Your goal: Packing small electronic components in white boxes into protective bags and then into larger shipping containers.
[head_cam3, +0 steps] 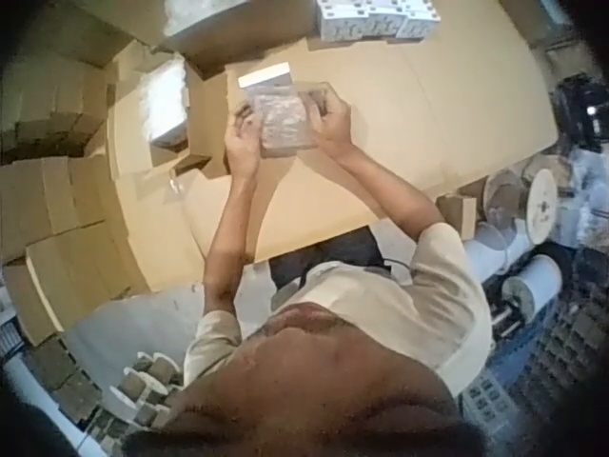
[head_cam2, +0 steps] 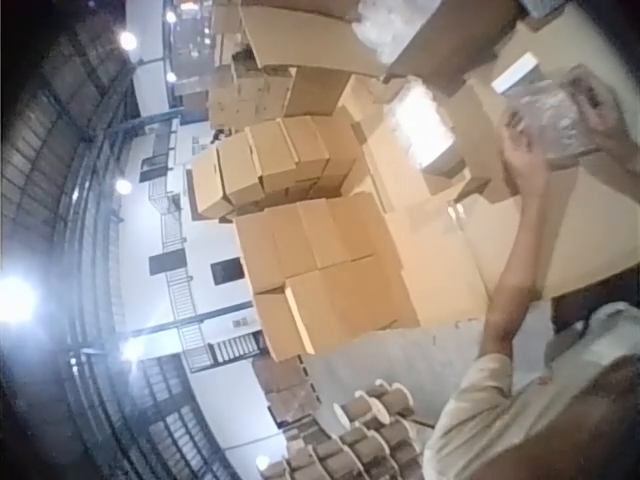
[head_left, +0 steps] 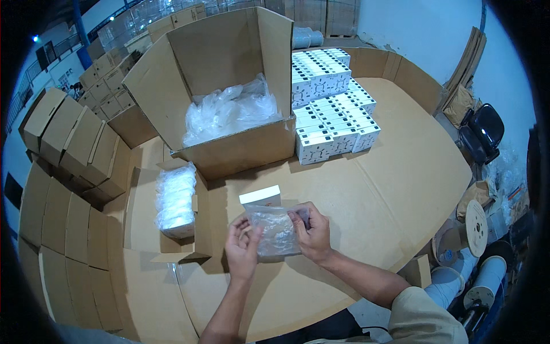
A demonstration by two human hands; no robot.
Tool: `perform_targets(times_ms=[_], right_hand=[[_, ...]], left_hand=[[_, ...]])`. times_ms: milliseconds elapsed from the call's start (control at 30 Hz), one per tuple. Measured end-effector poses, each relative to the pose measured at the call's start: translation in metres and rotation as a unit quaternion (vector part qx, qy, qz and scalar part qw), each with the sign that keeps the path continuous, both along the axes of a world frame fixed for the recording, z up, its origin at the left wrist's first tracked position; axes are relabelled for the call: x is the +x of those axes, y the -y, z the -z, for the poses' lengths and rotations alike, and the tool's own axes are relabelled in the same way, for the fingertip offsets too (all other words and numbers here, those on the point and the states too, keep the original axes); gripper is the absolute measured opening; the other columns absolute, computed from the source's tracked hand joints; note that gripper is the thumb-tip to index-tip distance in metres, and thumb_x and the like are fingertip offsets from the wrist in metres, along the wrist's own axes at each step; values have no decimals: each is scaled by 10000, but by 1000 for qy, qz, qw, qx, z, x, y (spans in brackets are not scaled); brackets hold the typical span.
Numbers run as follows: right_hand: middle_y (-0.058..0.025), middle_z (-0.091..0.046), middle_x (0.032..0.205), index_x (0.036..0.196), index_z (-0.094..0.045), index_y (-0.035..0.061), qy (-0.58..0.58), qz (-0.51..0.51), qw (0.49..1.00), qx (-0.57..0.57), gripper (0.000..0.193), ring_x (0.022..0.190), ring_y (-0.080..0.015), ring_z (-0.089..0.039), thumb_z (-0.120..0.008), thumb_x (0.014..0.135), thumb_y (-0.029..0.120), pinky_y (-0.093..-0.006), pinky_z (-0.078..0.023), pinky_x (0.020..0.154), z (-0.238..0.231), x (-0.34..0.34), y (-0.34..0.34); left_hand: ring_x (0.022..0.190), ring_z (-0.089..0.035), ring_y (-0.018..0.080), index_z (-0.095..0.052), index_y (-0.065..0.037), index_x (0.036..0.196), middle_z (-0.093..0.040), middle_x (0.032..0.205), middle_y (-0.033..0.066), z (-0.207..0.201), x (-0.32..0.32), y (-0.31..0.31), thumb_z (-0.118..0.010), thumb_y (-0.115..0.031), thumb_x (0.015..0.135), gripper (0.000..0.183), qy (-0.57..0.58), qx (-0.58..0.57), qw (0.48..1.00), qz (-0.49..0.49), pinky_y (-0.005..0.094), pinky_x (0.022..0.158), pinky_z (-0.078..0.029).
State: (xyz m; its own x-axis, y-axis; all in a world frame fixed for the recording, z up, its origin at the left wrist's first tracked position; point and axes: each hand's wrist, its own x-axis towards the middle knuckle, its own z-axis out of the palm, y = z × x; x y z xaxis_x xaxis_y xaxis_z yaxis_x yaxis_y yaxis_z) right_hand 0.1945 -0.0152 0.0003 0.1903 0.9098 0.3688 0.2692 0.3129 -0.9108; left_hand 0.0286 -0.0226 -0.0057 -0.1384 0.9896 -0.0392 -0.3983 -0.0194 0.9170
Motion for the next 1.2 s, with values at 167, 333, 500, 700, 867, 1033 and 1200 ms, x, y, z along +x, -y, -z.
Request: perform_targets(times_ms=[167, 333, 500, 700, 867, 1033, 1200], right_hand=[[-18, -606, 698, 983, -629, -1, -9, 38, 999, 18, 127, 620, -69, -518, -616, 1029, 117, -274, -440, 559, -2, 6, -6], [-104, -632, 711, 1028, -608, 3, 1, 65, 998, 27, 148, 622, -140, -594, -602, 1038, 150, -326, -493, 596, 0, 12, -12], [-42, -589, 723, 1020, -597, 13, -26, 81, 996, 25, 158, 641, -98, -530, -575, 1060, 164, -290, -453, 590, 0, 12, -11], [36, -531, 741, 1018, -565, 35, -70, 89, 993, 27, 168, 643, -43, -448, -553, 1080, 191, -229, -393, 572, 10, 15, -15], [44, -526, 747, 1028, -562, 40, -80, 60, 995, 28, 150, 638, -39, -442, -548, 1080, 180, -219, -384, 565, 6, 14, -10], [-81, -551, 637, 1043, -583, 29, 27, 44, 995, 82, 121, 536, -140, -536, -579, 1051, 149, -316, -447, 519, 7, 8, -2], [-99, -555, 629, 1061, -580, 40, 51, 19, 992, 114, 119, 504, -184, -569, -585, 1049, 158, -347, -457, 491, 9, 7, -2]], left_hand=[[874, -645, 95, -563, 18, 1191, -625, 1047, 58, 0, -4, 8, -715, -20, 945, 292, -99, -35, 991, 81, 219, 758, -565], [775, -630, 68, -604, 5, 1120, -618, 1045, 47, -8, -9, 6, -729, 19, 922, 235, -116, -52, 989, 80, 200, 657, -528], [773, -647, 83, -653, -5, 998, -663, 941, 43, -11, -12, 8, -765, 49, 876, 174, -264, 76, 961, 26, 231, 648, -540], [756, -672, 133, -684, 11, 916, -699, 866, 80, -32, -22, 11, -787, 55, 830, 141, -475, 349, 807, -18, 265, 664, -559], [718, -678, 141, -698, 21, 923, -716, 854, 88, -24, -25, 7, -774, 31, 849, 107, -391, 234, 887, -81, 269, 653, -565], [787, -653, 81, -716, 42, 1003, -725, 928, 56, -15, -15, 9, -758, -33, 913, 124, -264, 88, 960, -17, 242, 693, -545], [814, -623, 71, -724, 44, 1070, -716, 951, 52, -17, -9, 7, -752, -26, 918, 170, -257, 55, 965, 18, 215, 734, -516]])
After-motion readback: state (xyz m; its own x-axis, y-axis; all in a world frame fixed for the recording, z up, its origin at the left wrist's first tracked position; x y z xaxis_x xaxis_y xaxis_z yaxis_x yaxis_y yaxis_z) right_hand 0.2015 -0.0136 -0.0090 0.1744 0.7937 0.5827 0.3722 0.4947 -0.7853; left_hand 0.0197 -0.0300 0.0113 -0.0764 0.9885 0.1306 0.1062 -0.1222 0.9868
